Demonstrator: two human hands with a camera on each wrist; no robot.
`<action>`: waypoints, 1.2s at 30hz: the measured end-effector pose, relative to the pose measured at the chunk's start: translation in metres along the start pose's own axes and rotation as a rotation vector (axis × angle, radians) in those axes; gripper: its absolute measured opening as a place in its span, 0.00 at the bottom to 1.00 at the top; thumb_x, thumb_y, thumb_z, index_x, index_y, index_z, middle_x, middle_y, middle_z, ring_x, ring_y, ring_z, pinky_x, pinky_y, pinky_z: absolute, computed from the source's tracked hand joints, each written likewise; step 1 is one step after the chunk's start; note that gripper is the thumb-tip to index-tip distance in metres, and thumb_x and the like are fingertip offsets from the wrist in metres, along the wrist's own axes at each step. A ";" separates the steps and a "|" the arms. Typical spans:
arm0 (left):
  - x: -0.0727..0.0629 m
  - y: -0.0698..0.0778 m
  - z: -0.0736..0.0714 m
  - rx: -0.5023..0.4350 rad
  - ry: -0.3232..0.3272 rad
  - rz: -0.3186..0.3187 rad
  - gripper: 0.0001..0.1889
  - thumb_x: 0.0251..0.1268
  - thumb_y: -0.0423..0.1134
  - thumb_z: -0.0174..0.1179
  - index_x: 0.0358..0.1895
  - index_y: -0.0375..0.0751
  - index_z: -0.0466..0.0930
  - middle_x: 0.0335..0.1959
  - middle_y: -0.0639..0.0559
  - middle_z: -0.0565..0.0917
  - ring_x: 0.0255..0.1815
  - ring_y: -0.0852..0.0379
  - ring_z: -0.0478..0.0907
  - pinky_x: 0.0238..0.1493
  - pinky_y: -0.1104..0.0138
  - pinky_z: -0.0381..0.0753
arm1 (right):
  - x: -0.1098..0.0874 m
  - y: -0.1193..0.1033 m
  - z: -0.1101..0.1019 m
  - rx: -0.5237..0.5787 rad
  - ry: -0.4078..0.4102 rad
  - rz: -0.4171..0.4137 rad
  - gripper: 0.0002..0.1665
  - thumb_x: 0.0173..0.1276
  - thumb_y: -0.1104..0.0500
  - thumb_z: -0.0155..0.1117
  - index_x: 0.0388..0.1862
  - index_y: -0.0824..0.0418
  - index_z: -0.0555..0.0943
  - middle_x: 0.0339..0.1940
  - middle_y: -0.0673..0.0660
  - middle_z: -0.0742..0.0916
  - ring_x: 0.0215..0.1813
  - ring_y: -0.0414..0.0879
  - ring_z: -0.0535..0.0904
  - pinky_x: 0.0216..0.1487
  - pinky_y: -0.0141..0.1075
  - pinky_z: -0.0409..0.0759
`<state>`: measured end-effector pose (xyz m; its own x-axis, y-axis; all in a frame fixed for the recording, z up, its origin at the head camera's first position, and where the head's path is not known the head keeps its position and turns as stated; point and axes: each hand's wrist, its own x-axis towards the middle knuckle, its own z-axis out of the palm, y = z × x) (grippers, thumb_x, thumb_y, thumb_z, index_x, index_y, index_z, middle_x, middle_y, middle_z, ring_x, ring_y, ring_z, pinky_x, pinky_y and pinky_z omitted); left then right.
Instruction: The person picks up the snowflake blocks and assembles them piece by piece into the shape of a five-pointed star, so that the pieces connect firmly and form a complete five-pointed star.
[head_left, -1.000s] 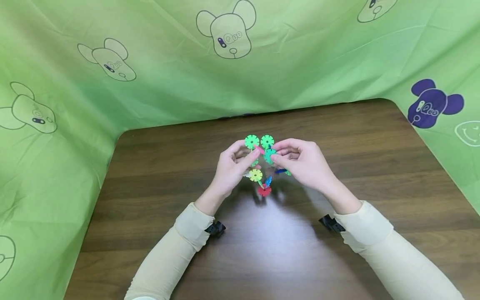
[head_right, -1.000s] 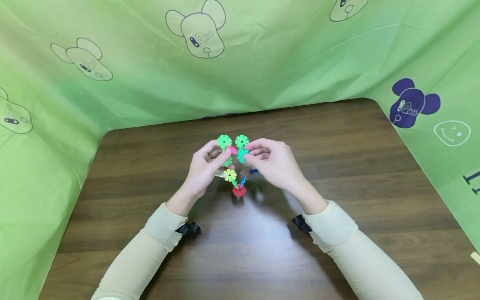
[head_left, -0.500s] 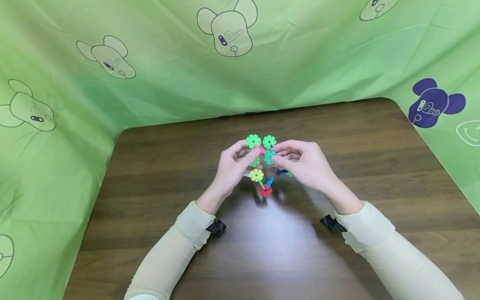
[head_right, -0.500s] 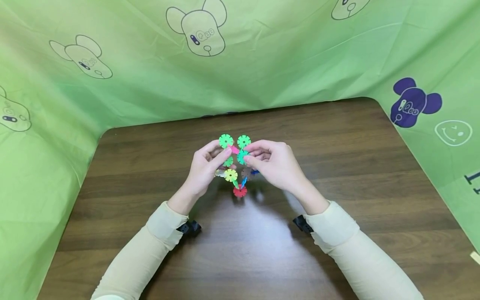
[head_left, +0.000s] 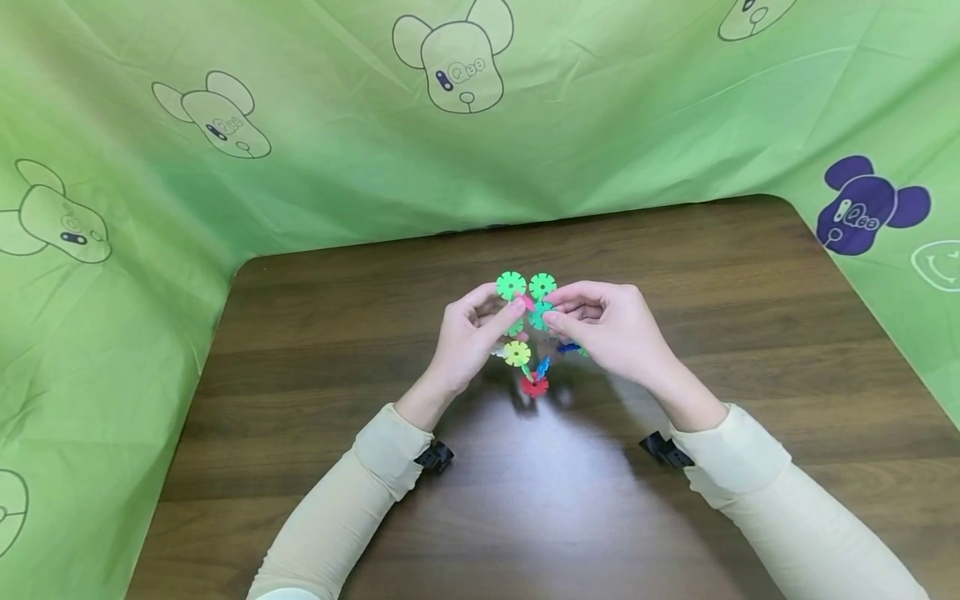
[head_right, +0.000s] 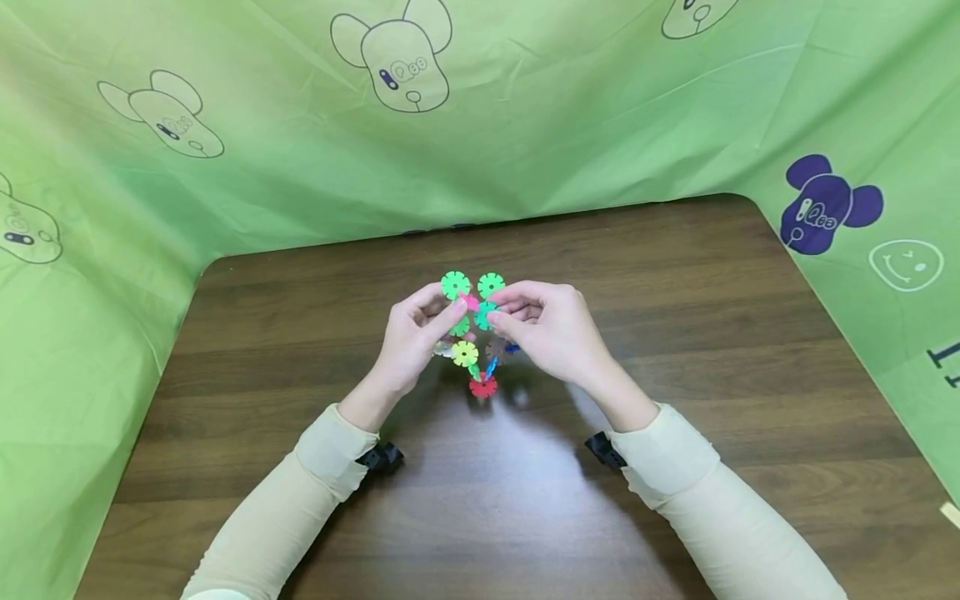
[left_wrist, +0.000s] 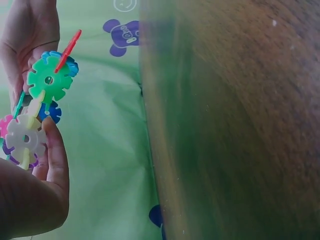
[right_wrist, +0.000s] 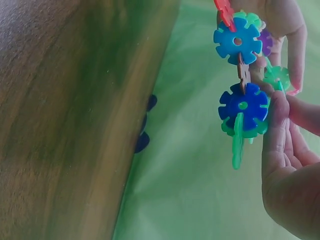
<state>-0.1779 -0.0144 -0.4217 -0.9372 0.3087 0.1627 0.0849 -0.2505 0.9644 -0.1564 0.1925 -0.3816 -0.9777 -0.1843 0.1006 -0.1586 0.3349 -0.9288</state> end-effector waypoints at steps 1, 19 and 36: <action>0.000 0.000 0.000 0.000 0.001 0.010 0.12 0.74 0.31 0.62 0.53 0.25 0.80 0.36 0.49 0.87 0.28 0.54 0.87 0.34 0.58 0.91 | 0.000 0.000 0.001 0.004 0.004 0.003 0.12 0.69 0.63 0.75 0.48 0.68 0.88 0.35 0.61 0.90 0.34 0.46 0.89 0.36 0.33 0.88; -0.001 0.003 -0.005 0.018 -0.021 -0.033 0.21 0.62 0.23 0.70 0.59 0.30 0.79 0.45 0.38 0.89 0.37 0.51 0.90 0.39 0.53 0.91 | -0.002 -0.005 -0.012 0.016 -0.018 0.017 0.19 0.70 0.53 0.75 0.53 0.64 0.87 0.41 0.58 0.92 0.40 0.47 0.91 0.42 0.36 0.89; -0.001 0.002 -0.015 0.005 -0.131 -0.185 0.21 0.65 0.25 0.68 0.61 0.32 0.79 0.43 0.43 0.90 0.32 0.51 0.89 0.42 0.57 0.90 | 0.034 0.024 -0.030 -0.116 -0.454 0.069 0.17 0.81 0.49 0.60 0.61 0.55 0.79 0.49 0.58 0.86 0.47 0.53 0.85 0.56 0.50 0.82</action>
<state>-0.1824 -0.0291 -0.4235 -0.8851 0.4654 0.0083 -0.0825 -0.1744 0.9812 -0.1974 0.2218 -0.3895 -0.8316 -0.5347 -0.1501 -0.1350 0.4568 -0.8792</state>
